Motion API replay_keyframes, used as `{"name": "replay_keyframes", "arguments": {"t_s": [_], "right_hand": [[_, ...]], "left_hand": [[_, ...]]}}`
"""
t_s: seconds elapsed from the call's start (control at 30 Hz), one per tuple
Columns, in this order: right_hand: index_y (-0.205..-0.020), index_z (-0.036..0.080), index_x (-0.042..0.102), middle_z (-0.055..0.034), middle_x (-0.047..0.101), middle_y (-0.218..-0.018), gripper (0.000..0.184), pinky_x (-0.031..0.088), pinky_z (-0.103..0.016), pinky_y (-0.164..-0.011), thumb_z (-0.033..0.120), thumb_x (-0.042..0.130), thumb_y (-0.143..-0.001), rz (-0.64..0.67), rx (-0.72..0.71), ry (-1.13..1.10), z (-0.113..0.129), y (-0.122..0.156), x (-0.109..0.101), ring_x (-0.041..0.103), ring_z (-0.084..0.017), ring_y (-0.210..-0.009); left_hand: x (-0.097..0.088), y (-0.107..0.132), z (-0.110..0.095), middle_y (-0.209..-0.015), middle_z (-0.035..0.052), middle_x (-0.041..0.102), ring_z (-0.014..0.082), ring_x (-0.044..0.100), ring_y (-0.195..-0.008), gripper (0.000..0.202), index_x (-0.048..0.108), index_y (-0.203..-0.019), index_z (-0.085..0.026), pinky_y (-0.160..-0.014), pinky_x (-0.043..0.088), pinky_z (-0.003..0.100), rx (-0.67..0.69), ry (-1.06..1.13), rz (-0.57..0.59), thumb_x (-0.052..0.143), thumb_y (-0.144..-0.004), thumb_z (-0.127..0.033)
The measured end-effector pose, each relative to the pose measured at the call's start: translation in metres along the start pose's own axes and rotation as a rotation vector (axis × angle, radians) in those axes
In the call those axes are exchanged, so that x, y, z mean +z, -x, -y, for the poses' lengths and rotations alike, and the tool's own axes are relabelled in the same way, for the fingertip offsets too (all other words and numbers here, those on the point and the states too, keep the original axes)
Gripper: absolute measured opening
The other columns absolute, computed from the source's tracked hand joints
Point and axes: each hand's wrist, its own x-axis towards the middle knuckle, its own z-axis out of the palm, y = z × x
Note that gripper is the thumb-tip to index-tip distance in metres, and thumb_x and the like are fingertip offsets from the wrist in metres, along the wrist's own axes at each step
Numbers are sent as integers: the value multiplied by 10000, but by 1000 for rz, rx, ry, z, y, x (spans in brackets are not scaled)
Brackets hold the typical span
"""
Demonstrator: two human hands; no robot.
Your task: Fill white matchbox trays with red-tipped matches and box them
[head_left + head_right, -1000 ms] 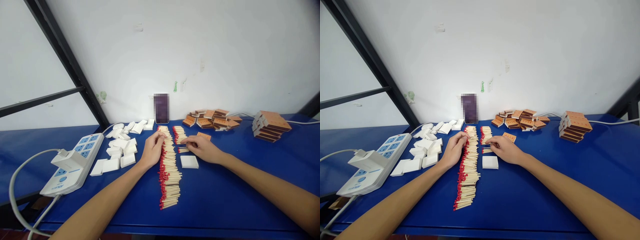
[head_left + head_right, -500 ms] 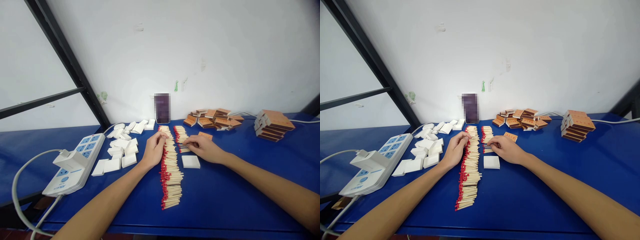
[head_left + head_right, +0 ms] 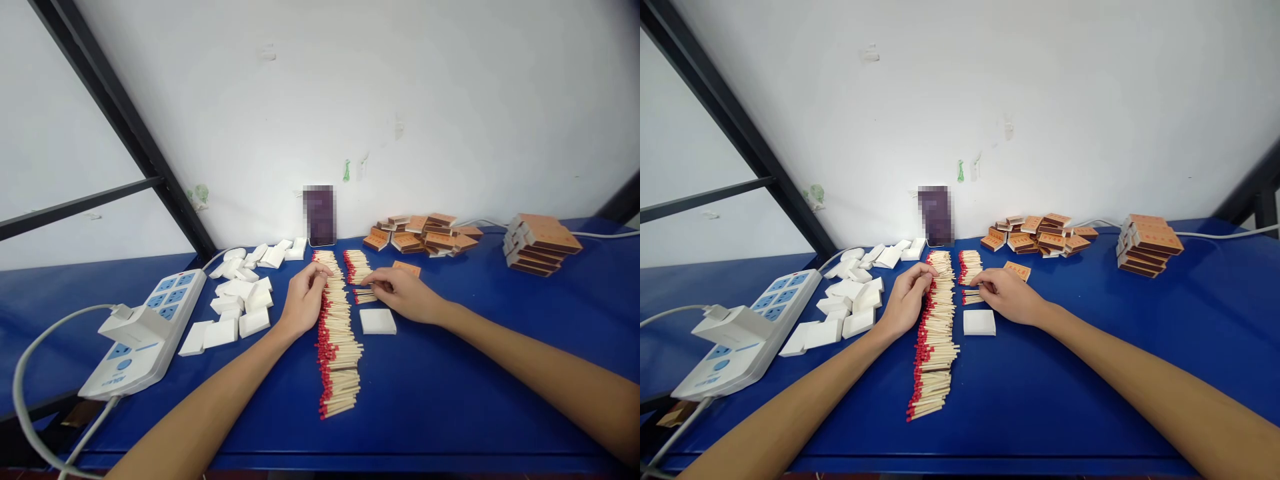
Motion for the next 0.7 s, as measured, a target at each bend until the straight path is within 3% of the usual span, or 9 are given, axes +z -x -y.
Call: {"name": "replay_keyframes", "arguments": {"t_s": [0.23,0.7], "right_hand": [[-1076,180,748,-66,761,-943,339,459,-308,-667,187,466,-886,-6,-7,11,-1,-1,0,640,-191,-742],[-918,195,730,-56,718,-837,264,434,-313,-651,227,469,-903,-29,-33,29,0,-1,-1,593,-179,-697]], "left_hand": [[-1,0,1,-675,-30,485,132,430,-639,204,620,-889,-180,-613,329,252,0,0,7,454,-936,-288],[-1,1,1,-697,-22,527,138,461,-655,210,623,-889,-182,-619,342,248,18,-25,10,452,-943,-292]]}}
